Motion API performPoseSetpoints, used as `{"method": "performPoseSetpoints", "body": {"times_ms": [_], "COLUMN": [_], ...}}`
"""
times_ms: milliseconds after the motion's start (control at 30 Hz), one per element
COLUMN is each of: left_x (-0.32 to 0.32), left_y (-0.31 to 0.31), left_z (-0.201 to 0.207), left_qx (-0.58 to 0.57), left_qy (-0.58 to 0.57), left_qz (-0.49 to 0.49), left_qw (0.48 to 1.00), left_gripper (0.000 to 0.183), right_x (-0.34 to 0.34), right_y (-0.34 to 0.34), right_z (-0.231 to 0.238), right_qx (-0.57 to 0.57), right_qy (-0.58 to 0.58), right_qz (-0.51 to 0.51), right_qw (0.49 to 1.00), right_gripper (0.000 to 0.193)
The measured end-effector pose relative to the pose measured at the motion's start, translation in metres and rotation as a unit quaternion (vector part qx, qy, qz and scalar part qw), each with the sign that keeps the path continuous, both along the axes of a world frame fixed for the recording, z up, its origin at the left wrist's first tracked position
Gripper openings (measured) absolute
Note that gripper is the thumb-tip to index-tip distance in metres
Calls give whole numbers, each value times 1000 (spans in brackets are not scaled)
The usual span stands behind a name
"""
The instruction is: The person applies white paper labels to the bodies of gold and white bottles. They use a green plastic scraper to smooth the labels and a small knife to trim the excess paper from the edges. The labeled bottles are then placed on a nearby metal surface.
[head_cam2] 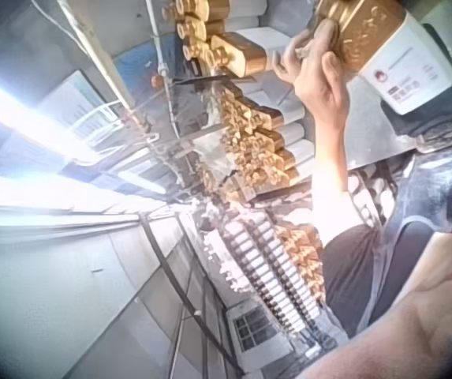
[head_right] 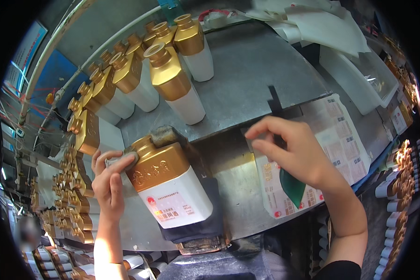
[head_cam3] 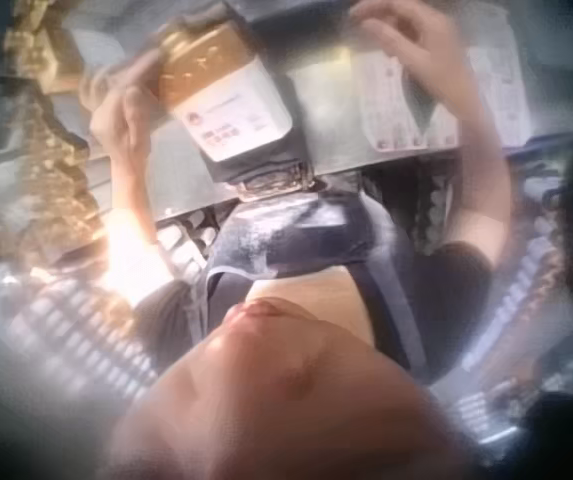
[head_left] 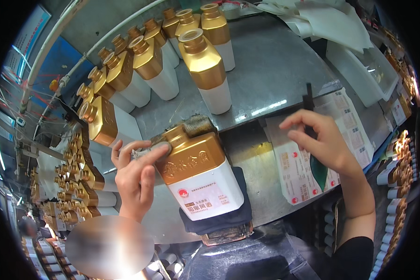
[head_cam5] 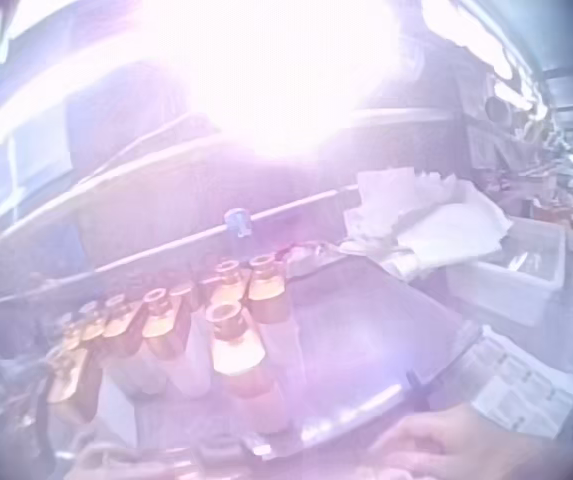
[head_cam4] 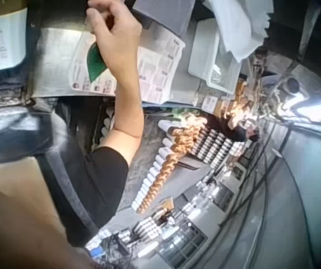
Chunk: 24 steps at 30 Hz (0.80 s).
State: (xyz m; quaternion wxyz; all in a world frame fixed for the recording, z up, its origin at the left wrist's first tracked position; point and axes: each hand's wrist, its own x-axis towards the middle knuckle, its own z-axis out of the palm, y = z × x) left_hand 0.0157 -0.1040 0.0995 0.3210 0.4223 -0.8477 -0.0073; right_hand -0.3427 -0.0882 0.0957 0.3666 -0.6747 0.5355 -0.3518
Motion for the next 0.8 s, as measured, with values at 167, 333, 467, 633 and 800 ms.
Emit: {"method": "performPoseSetpoints", "body": {"times_ms": [167,333,467,633,800], "left_x": [-28,20,1,-19,-13], "left_y": [-11,-18,-43,-49,-49], "left_z": [-9,-53,-61,-57,-48], "left_qx": [-8,130,201,217,200], "left_qy": [75,305,365,343,322], "left_qz": [25,80,10,-21,-8], "left_qw": [997,940,909,914,925], "left_gripper": [38,47,49,49,50], "right_x": [37,150,134,108,-18], "right_y": [-40,-97,-82,33,132], "right_z": [5,19,44,52,52], "right_qx": [-208,-239,-152,-192,-259], "right_qy": [-37,202,258,194,145], "right_qz": [119,220,267,213,-20], "right_qw": [970,924,916,938,955], "right_gripper": [19,27,46,40,26]}}
